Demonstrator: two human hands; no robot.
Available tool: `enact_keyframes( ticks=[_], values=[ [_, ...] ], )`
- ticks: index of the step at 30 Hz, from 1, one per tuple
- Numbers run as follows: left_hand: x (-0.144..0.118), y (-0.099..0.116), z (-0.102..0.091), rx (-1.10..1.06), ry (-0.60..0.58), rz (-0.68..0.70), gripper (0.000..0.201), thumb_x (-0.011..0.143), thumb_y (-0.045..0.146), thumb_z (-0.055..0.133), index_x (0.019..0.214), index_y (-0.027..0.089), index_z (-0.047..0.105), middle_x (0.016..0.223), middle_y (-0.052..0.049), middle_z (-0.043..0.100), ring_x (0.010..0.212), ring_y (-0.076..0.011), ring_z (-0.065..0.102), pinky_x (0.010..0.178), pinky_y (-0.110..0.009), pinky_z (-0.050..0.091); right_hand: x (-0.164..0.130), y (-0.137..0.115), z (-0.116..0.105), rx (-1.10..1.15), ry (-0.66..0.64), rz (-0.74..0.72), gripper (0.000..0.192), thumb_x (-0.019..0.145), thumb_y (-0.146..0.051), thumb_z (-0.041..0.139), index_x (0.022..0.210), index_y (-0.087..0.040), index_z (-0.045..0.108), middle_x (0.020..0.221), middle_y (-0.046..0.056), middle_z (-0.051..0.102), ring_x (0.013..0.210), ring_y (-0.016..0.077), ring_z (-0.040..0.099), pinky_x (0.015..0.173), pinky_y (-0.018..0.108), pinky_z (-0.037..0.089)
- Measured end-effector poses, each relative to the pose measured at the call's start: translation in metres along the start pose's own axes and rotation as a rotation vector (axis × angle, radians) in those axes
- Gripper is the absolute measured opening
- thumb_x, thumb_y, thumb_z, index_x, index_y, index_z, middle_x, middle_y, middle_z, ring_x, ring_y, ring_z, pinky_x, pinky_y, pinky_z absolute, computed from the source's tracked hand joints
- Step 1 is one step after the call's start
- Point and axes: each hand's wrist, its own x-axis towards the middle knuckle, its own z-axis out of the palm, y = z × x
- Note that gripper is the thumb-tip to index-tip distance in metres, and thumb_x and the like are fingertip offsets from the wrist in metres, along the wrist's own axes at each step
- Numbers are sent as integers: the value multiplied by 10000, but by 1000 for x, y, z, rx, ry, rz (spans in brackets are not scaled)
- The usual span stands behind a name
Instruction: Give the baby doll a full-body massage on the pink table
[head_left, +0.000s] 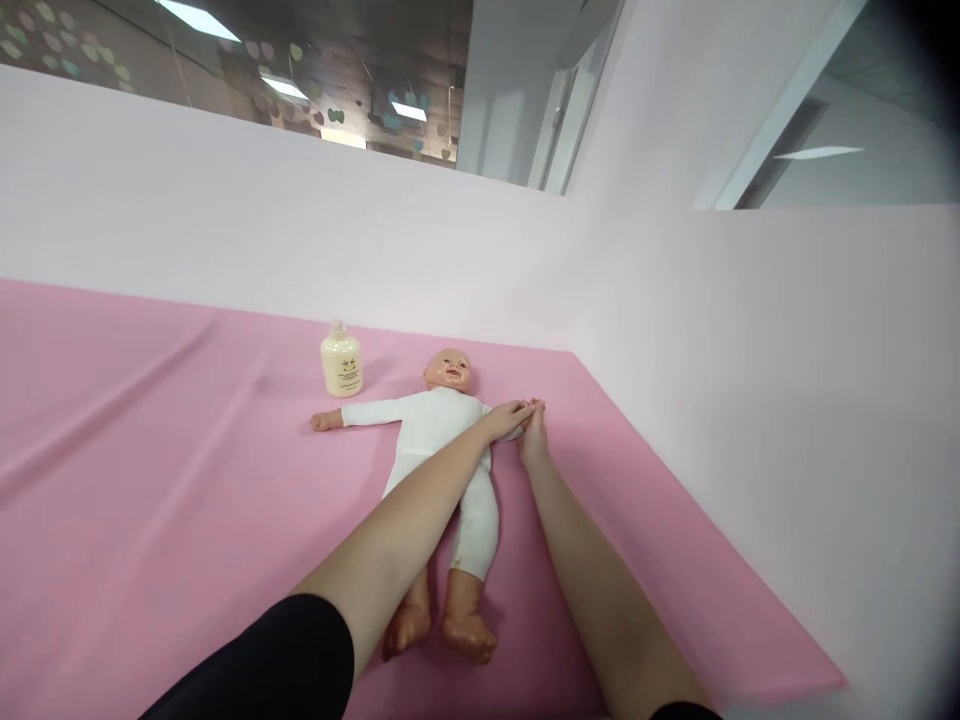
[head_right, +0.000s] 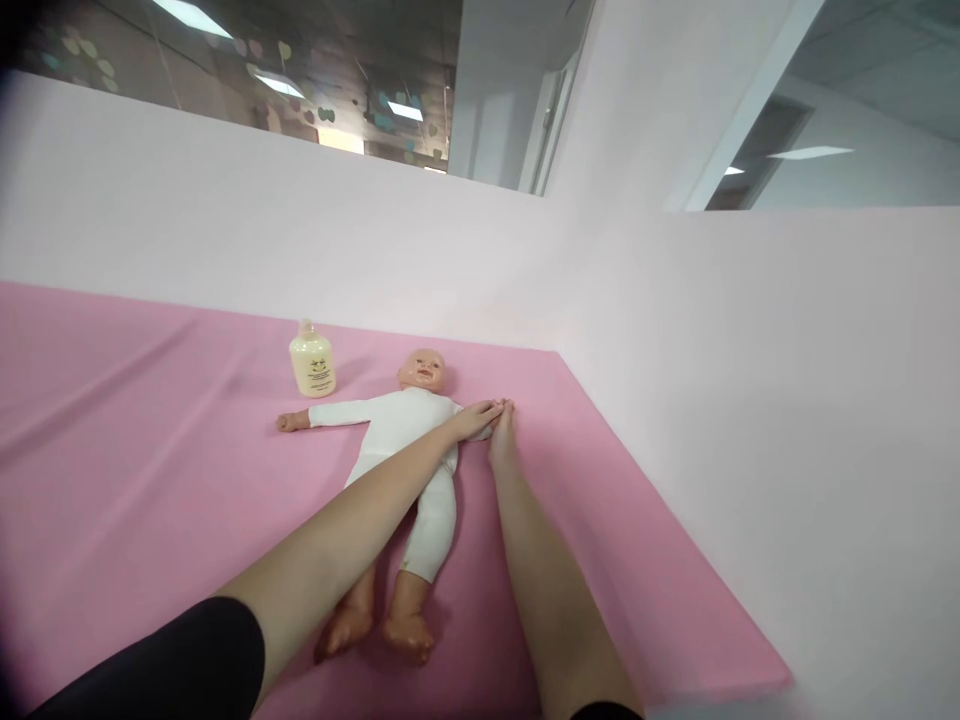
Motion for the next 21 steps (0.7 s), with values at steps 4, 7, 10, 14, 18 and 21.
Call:
enact_keyframes(
  ticks=[4,7,10,14,18,21],
  values=[
    [4,-2,1,10,10,-10,479,884,535,415,991,111,612,991,-69,674,931,-189,598,858,-291,446,-4,-8,7,130,80,100,242,867,-391,425,959,-224,573,1089,-5,628,1071,89,593,1042,275,428],
    [4,-3,0,-7,8,-5,471,875,508,456,1042,99,620,1029,-87,679,967,-205,601,882,-301,442,-6,-13,10,187,54,118,251,868,-295,360,937,-218,590,1080,-6,630,1073,71,589,1060,268,411],
    [5,-4,0,-45,15,8,449,869,465,495,1115,112,623,1117,-91,672,1041,-210,591,937,-300,422,-6,-15,11,179,21,84,285,847,-267,329,926,-212,597,1052,-1,637,1075,78,589,1059,284,416],
    [4,-3,1,-117,5,7,492,932,440,364,1144,86,632,1174,-115,657,1090,-199,591,980,-298,404,-6,-15,10,113,23,59,251,838,-346,389,904,-214,593,1037,2,642,1099,106,581,1063,303,416],
    [1,3,-3,-59,17,-41,528,955,407,293,1153,57,636,1199,-142,644,1109,-206,590,1008,-298,386,-9,-13,8,74,24,83,328,852,-473,418,974,-221,587,1064,12,647,1103,134,586,1058,345,421],
    [-1,7,-6,-17,18,-64,552,965,397,251,1153,51,638,1202,-153,641,1128,-209,581,1025,-299,370,-12,-13,8,46,9,54,357,848,-496,439,1014,-214,582,1107,23,637,1126,132,570,1042,345,424]
  ],
)
